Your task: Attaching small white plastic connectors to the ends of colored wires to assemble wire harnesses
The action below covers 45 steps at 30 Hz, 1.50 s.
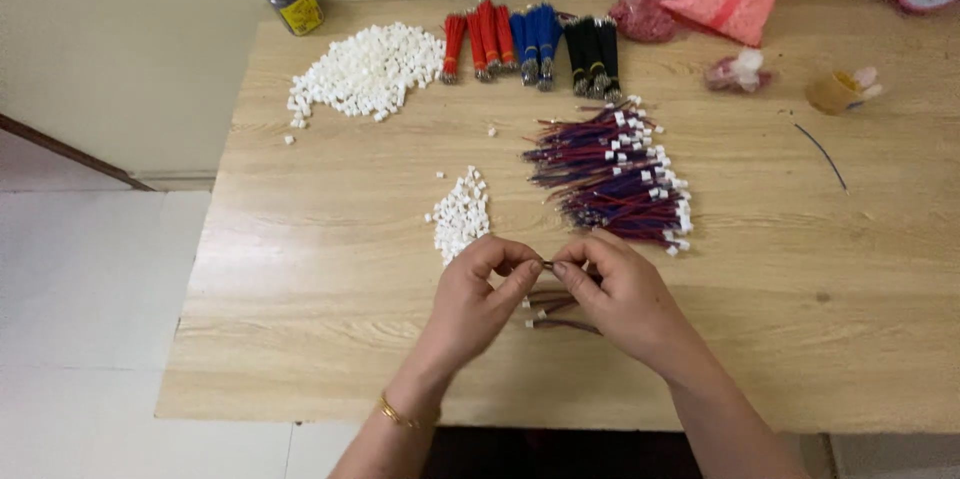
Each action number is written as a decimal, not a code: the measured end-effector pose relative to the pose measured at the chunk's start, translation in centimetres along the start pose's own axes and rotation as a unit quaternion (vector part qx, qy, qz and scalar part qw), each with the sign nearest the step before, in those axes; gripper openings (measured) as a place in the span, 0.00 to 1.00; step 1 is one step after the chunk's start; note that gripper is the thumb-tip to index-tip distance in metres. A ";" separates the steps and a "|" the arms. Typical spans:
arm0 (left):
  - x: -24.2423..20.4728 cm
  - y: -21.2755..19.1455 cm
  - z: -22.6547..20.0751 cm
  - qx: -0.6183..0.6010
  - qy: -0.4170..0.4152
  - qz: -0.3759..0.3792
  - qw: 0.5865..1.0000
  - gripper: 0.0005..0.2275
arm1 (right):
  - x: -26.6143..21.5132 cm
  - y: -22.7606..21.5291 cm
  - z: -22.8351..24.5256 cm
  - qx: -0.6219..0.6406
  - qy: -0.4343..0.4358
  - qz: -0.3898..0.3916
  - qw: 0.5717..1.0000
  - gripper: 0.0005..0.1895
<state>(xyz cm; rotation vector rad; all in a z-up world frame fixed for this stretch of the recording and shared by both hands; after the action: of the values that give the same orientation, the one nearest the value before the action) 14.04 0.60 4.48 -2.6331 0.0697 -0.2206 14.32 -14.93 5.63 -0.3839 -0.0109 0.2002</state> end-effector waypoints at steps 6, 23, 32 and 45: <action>10.1 -0.6 4.5 0.184 -0.029 0.061 0.981 0.14 | 1.9 -0.9 -3.9 0.017 0.042 -0.024 0.999 0.06; 18.9 3.1 12.3 0.425 -0.002 -0.038 0.904 0.09 | 3.2 -2.7 -8.9 0.132 0.111 -0.065 0.983 0.03; 4.8 1.7 2.9 -0.273 -0.143 -0.006 0.951 0.11 | 1.6 -2.8 -3.9 0.125 0.050 -0.064 0.989 0.04; -3.5 6.6 5.8 -0.511 -0.227 0.053 0.827 0.07 | -1.2 0.5 0.5 0.073 0.051 0.015 0.996 0.05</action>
<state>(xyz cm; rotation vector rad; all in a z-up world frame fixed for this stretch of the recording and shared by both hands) 11.47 -2.14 -4.27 -3.6358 0.2204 0.6894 13.03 -14.48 5.92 -0.2486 0.1097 0.2099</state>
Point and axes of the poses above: each hand's wrist, its own x-axis towards the middle knuckle, its own y-axis out of the palm, z = x × y, the point moved 10 cm from there along x, towards the middle knuckle, and after that the axes turned 13 degrees about x, right-handed, at the moved point
